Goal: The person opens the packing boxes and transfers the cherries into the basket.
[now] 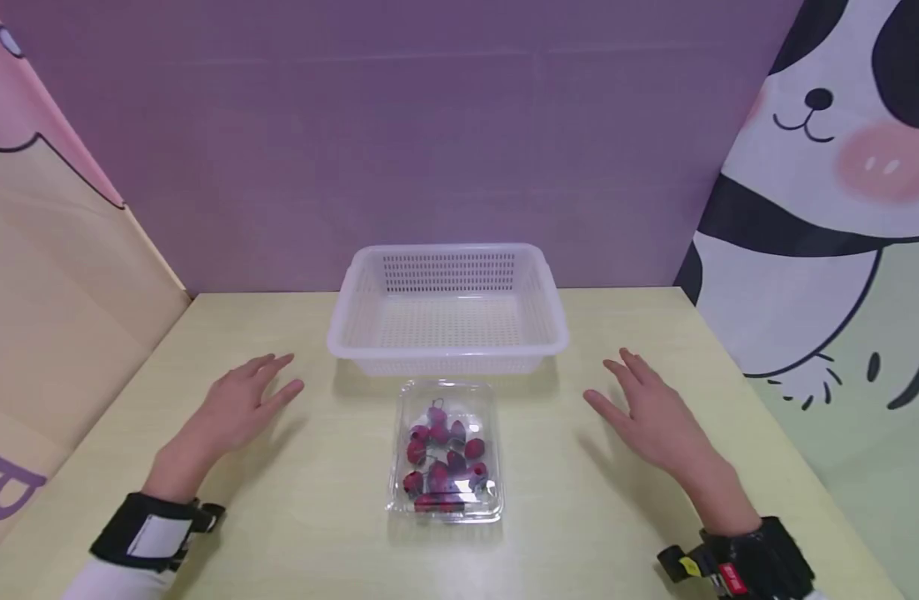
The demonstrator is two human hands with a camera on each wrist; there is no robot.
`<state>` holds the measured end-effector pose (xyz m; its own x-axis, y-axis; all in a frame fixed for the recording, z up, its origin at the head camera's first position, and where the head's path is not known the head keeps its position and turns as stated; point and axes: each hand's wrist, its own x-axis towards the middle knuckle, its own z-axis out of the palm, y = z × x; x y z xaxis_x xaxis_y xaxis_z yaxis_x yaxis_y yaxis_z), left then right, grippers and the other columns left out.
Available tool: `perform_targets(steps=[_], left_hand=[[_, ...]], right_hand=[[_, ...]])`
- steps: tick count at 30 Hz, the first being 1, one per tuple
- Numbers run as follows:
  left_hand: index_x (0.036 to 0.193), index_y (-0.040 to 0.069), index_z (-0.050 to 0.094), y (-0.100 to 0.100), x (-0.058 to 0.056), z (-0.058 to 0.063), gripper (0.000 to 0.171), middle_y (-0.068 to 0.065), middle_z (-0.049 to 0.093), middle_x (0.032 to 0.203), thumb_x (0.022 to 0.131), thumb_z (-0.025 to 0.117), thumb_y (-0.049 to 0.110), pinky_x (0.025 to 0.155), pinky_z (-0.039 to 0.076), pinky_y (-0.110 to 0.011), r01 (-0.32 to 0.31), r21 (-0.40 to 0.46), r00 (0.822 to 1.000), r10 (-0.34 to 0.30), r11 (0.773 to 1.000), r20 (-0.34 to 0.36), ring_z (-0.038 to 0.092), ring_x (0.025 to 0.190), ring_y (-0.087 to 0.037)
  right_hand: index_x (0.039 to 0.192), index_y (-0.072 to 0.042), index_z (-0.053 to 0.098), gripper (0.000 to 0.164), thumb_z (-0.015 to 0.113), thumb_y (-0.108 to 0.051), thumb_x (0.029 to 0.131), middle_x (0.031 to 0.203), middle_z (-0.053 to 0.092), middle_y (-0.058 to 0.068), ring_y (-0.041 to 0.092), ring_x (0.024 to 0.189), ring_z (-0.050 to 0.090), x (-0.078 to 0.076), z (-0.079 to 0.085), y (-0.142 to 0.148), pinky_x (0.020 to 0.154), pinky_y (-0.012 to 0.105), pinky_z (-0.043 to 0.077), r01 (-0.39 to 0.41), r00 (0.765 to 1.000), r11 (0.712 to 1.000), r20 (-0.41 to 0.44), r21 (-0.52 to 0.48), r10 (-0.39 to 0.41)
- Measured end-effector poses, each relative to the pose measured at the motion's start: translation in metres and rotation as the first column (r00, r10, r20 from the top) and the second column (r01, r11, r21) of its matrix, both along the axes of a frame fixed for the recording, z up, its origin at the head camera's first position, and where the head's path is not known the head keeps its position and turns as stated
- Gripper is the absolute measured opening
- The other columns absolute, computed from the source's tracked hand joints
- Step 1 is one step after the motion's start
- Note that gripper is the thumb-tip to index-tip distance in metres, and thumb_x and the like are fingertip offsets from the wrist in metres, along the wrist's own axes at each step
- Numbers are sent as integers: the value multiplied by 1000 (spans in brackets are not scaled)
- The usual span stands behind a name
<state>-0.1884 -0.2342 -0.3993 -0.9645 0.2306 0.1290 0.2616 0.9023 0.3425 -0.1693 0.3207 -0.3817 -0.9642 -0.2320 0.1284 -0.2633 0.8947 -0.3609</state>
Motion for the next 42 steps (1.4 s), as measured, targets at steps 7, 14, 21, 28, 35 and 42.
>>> perform_targets(steps=[7,14,21,28,35,42], left_hand=[[148,0,50,7,4,1,63,-32,47,146,108,47,48,104,35,-71,34,-21,999,-34,999,-8,42,135,-51],[144,0,55,17,6,-1,56,-29,52,142,107,54,42,101,39,-71,90,-8,996,-90,996,-19,47,131,-49],[140,-1,59,35,9,-1,49,-23,58,137,104,61,33,100,42,-67,182,49,983,-181,982,-34,54,126,-45],[135,-1,62,55,11,-1,46,-19,62,131,103,64,31,100,46,-61,248,89,968,-243,965,-60,59,121,-40],[134,-2,62,74,14,-2,44,-15,63,128,103,64,29,98,52,-51,295,177,954,-301,939,8,61,116,-34],[133,-1,61,94,19,0,41,-12,64,124,103,65,27,90,55,-43,292,267,942,-324,918,84,62,107,-26]], right_hand=[[135,7,57,53,59,-37,105,149,41,35,55,134,39,2,1,-14,104,70,35,-55,994,998,-98,-38,51],[123,3,65,34,69,-22,100,132,58,28,49,122,54,4,-2,-26,99,64,44,-114,973,992,-207,-46,102],[121,0,68,29,71,-18,98,125,65,21,43,116,62,10,0,-40,95,60,50,-163,963,986,-223,-42,149],[119,-2,69,27,71,-19,97,122,68,15,37,112,65,15,3,-59,92,56,54,-200,953,980,-237,-22,189],[121,-4,68,29,73,-19,96,122,67,11,32,112,65,24,2,-83,91,53,56,-269,935,963,-237,4,262],[120,-6,68,31,75,-22,94,123,66,10,30,112,65,30,1,-100,91,50,56,-338,899,940,-283,39,334]])
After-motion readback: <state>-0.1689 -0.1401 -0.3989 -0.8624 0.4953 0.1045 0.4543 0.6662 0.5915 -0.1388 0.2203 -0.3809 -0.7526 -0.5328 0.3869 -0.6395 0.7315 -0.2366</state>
